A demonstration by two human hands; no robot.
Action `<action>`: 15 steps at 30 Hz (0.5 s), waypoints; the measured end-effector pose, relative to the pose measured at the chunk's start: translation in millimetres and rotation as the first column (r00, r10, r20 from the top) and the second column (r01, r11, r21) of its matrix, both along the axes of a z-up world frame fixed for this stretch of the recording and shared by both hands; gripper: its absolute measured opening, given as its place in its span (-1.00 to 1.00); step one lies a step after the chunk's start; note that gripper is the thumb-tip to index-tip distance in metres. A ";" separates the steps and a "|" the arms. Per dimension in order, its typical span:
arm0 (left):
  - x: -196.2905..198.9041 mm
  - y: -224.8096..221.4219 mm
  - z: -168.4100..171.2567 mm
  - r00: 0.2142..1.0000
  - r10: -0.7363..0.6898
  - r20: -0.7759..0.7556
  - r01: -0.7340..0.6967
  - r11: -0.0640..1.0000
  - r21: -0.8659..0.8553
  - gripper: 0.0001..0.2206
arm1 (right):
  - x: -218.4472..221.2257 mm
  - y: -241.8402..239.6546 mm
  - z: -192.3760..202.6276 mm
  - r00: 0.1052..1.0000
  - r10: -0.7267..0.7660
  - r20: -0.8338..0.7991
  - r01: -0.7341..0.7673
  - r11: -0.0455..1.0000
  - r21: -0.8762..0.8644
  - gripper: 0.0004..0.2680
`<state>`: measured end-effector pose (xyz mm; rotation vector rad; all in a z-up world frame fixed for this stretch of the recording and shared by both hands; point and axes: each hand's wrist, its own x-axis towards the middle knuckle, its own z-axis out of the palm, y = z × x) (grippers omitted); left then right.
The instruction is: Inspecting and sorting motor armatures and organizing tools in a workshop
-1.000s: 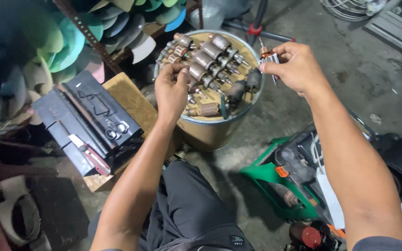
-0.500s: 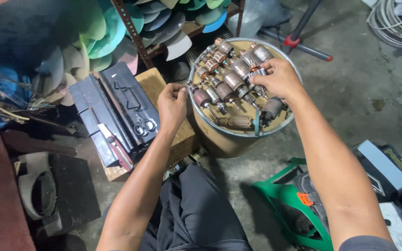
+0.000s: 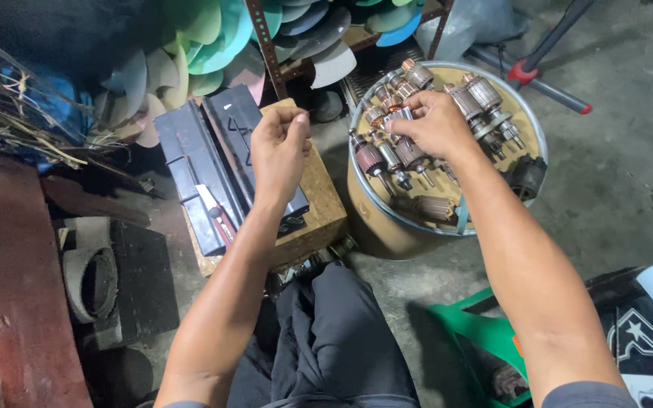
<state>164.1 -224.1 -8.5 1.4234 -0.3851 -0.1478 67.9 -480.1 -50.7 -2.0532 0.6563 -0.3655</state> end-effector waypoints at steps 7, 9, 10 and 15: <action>2.6 -20.7 27.2 0.997 -0.051 0.057 0.052 0.999 -0.017 -0.91 | -3.0 -6.9 12.1 1.000 -0.030 -0.011 0.029 0.999 -0.032 -0.59; -6.0 -21.0 45.9 0.995 -0.089 0.051 0.094 0.989 -0.113 -0.90 | -10.7 -10.1 15.4 0.999 -0.038 -0.013 0.038 0.999 -0.022 -0.58; -5.4 -20.8 48.7 0.995 -0.089 0.049 0.095 0.989 -0.115 -0.90 | -14.1 -2.4 26.6 0.999 -0.039 -0.015 0.039 0.999 -0.024 -0.58; -3.6 -24.5 66.8 0.982 -0.122 0.147 0.125 0.992 -0.009 -0.91 | -23.7 -6.9 36.9 0.997 -0.050 -0.053 0.042 0.988 -0.148 -0.62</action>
